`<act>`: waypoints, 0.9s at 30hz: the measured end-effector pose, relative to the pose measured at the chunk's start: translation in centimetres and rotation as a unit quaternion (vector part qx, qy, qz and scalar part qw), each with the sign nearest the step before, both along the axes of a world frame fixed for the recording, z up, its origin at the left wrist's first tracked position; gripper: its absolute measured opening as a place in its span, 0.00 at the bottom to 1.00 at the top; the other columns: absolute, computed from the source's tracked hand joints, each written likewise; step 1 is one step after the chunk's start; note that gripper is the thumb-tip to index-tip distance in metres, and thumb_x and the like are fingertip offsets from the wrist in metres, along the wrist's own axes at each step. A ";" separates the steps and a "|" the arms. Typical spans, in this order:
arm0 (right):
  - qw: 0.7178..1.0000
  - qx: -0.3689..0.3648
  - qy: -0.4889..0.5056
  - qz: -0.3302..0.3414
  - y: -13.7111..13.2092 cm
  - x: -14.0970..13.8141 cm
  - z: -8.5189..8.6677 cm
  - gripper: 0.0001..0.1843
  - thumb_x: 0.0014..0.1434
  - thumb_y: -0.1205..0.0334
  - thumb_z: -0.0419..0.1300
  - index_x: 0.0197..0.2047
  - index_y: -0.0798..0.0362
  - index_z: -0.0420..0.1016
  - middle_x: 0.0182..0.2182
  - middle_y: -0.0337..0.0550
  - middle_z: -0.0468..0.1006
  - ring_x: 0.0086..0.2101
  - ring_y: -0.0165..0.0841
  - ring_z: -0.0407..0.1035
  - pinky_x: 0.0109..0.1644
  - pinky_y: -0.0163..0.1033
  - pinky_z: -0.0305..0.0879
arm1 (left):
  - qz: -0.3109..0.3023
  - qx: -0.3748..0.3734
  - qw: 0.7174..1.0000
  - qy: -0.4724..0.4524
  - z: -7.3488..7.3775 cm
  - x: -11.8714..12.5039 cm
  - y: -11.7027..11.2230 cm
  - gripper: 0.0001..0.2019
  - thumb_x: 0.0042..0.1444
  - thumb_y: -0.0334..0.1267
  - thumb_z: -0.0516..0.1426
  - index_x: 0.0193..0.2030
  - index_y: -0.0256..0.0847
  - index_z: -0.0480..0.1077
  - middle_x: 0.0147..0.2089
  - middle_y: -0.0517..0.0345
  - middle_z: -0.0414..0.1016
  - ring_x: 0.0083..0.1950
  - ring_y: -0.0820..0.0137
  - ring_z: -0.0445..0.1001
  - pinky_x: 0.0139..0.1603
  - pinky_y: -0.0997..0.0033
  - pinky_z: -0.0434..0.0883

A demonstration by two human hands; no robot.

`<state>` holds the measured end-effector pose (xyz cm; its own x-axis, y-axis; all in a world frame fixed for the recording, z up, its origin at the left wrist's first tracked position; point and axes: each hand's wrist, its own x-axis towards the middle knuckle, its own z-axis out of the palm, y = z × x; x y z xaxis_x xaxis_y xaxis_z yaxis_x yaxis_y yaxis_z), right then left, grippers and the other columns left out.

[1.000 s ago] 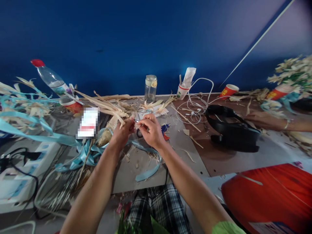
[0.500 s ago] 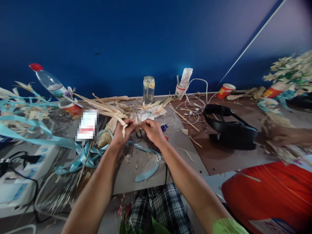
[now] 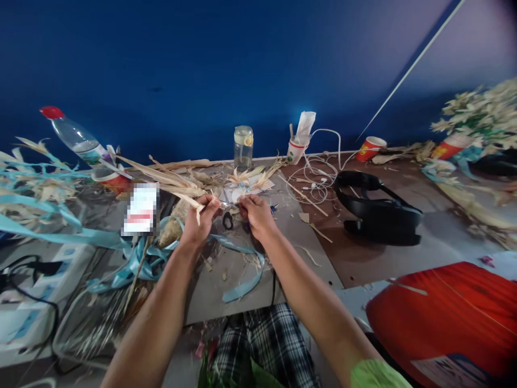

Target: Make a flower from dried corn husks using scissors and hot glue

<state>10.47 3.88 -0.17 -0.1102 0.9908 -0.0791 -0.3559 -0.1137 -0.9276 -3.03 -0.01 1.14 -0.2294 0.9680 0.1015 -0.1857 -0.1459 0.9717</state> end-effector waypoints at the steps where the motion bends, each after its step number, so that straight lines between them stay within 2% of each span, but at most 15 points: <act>1: 1.000 -0.005 0.023 -0.015 0.2 0.2 0.0 0.16 0.45 0.54 0.63 0.22 0.52 0.60 0.15 0.28 0.56 0.17 0.21 0.49 0.22 0.32 0.43 | -0.002 0.013 0.999 -0.034 0.2 -0.1 0.0 0.15 0.46 0.45 0.65 0.25 0.38 0.65 0.21 0.65 0.60 0.24 0.78 0.60 0.30 0.75 0.63; 4: 0.998 0.000 0.026 -0.053 0.6 0.8 0.2 0.15 0.46 0.55 0.62 0.22 0.52 0.60 0.16 0.28 0.57 0.17 0.21 0.50 0.22 0.31 0.45 | -0.006 0.035 0.993 -0.113 0.5 -0.5 0.2 0.17 0.44 0.43 0.66 0.23 0.39 0.62 0.19 0.68 0.55 0.20 0.81 0.53 0.28 0.76 0.64; 8: 0.991 0.066 -0.106 -0.050 0.5 1.1 0.2 0.14 0.50 0.53 0.59 0.22 0.53 0.63 0.16 0.29 0.57 0.18 0.23 0.51 0.24 0.33 0.48 | -0.010 -0.039 0.988 -0.150 0.0 -1.2 0.6 0.18 0.38 0.41 0.69 0.23 0.38 0.62 0.19 0.69 0.55 0.19 0.82 0.53 0.25 0.79 0.63; 11: 0.960 0.143 -0.240 -0.025 -0.1 0.8 0.2 0.16 0.53 0.53 0.58 0.20 0.54 0.65 0.17 0.34 0.61 0.22 0.26 0.56 0.28 0.34 0.52 | -0.022 -0.083 0.988 -0.130 -0.5 -1.3 0.7 0.17 0.37 0.41 0.69 0.24 0.38 0.64 0.20 0.68 0.58 0.20 0.82 0.55 0.26 0.79 0.64; 14: 0.929 0.202 -0.307 -0.041 -0.5 0.6 0.1 0.10 0.51 0.57 0.61 0.26 0.55 0.71 0.28 0.41 0.70 0.28 0.29 0.62 0.34 0.36 0.59 | -0.016 -0.097 0.989 -0.106 -0.5 -1.3 0.7 0.17 0.35 0.41 0.69 0.24 0.39 0.65 0.22 0.67 0.61 0.21 0.81 0.58 0.26 0.79 0.64; 16: 0.923 0.232 -0.302 -0.058 -0.6 0.5 0.1 0.09 0.52 0.59 0.60 0.34 0.55 0.74 0.36 0.46 0.71 0.32 0.31 0.65 0.37 0.37 0.62 | -0.012 -0.104 0.990 -0.089 -0.5 -1.1 0.6 0.17 0.35 0.43 0.69 0.24 0.38 0.66 0.23 0.66 0.62 0.23 0.81 0.59 0.26 0.79 0.64; 18: 0.930 0.247 -0.271 -0.038 -0.7 0.5 0.1 0.10 0.55 0.60 0.57 0.38 0.55 0.74 0.38 0.48 0.72 0.34 0.32 0.67 0.39 0.38 0.64 | -0.012 -0.110 0.991 -0.069 -0.5 -1.0 0.6 0.18 0.35 0.44 0.69 0.24 0.38 0.67 0.24 0.65 0.62 0.24 0.80 0.61 0.26 0.78 0.64; 20: 0.940 0.243 -0.239 0.010 -0.7 0.6 0.2 0.10 0.56 0.60 0.56 0.38 0.54 0.74 0.36 0.46 0.74 0.34 0.32 0.68 0.39 0.37 0.64 | -0.014 -0.109 0.993 -0.040 -0.6 -0.8 0.6 0.18 0.36 0.45 0.69 0.25 0.37 0.67 0.24 0.64 0.63 0.26 0.78 0.62 0.27 0.78 0.65; 23: 0.949 0.220 -0.214 0.067 -0.9 0.4 0.5 0.10 0.53 0.64 0.57 0.39 0.55 0.73 0.35 0.43 0.74 0.34 0.31 0.68 0.39 0.36 0.64 | -0.020 -0.100 0.995 0.012 -0.9 -0.6 0.5 0.16 0.39 0.45 0.67 0.26 0.37 0.68 0.26 0.62 0.67 0.28 0.76 0.65 0.29 0.77 0.65; 27: 0.963 0.168 -0.178 0.115 -0.9 0.0 0.2 0.17 0.49 0.66 0.59 0.44 0.56 0.70 0.29 0.38 0.72 0.27 0.27 0.64 0.32 0.34 0.61 | -0.044 -0.094 0.994 0.041 -1.1 -0.4 0.5 0.15 0.42 0.46 0.65 0.26 0.37 0.68 0.25 0.61 0.68 0.29 0.74 0.67 0.31 0.74 0.66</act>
<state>10.48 2.95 0.06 -0.3541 0.9198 0.1692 -0.0108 0.1768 -0.9842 -3.39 0.46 0.03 -0.1406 0.9876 -0.0692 -0.1088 0.0541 0.9926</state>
